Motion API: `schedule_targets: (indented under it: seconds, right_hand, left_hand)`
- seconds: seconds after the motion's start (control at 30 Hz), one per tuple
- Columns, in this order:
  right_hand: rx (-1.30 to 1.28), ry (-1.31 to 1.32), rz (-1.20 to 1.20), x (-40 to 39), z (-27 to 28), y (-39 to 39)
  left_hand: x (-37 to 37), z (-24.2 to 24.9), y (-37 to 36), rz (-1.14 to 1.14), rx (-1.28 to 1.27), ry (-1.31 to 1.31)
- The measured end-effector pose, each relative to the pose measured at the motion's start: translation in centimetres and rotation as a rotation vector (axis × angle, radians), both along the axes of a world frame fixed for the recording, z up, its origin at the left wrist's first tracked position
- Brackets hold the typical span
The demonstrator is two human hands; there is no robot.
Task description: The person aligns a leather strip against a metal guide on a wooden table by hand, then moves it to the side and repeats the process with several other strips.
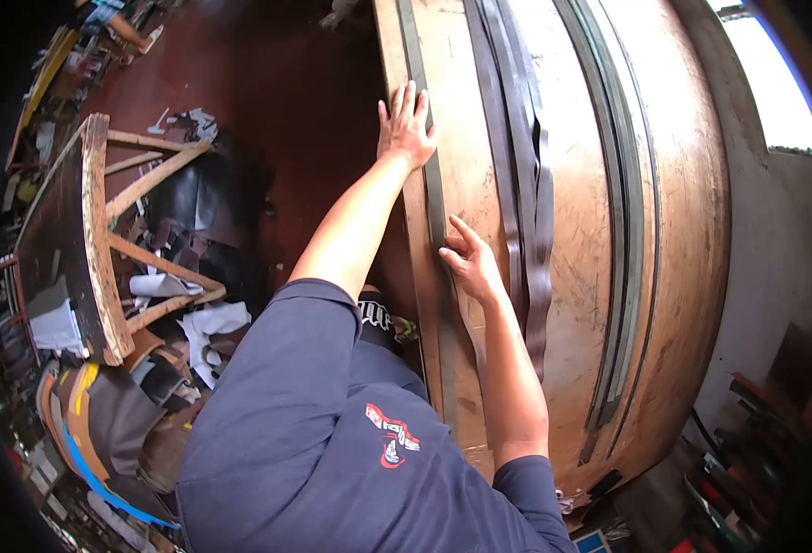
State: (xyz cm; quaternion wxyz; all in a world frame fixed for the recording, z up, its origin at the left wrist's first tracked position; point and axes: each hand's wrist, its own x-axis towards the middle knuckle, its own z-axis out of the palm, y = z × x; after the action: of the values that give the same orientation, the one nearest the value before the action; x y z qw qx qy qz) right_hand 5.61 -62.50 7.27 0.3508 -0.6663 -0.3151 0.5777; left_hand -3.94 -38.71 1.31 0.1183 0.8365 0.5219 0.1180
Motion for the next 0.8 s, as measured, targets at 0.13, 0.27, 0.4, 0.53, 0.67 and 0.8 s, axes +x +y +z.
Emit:
schedule_targets:
  seconds: [0.13,0.27,0.4,0.53,0.67,0.8]
  right_hand:
    - [0.055,-0.013,-0.016,-0.5,-1.4,-2.3]
    - [0.074,-0.021,-0.07,-0.8,-2.7,-2.8]
    - [0.107,-0.031,-0.088,-1.0,-2.6,-2.7]
    - [0.105,-0.046,-0.081,-1.0,-2.1,-2.5]
    - [0.108,-0.047,-0.11,-1.2,-2.5,-2.5]
    - [0.094,-0.057,-0.118,-1.2,-2.2,-2.4]
  left_hand:
    - [0.0,-0.6,0.0,0.035,0.056,0.005]
    - [0.0,-0.5,0.0,0.04,0.046,0.001]
    - [0.0,-0.3,0.0,0.033,0.023,-0.02]
    - [0.0,-0.9,0.2,0.021,0.028,-0.031]
    - [0.0,-0.8,0.2,0.02,0.022,-0.028]
    - [0.1,-1.0,0.2,0.04,0.059,0.007]
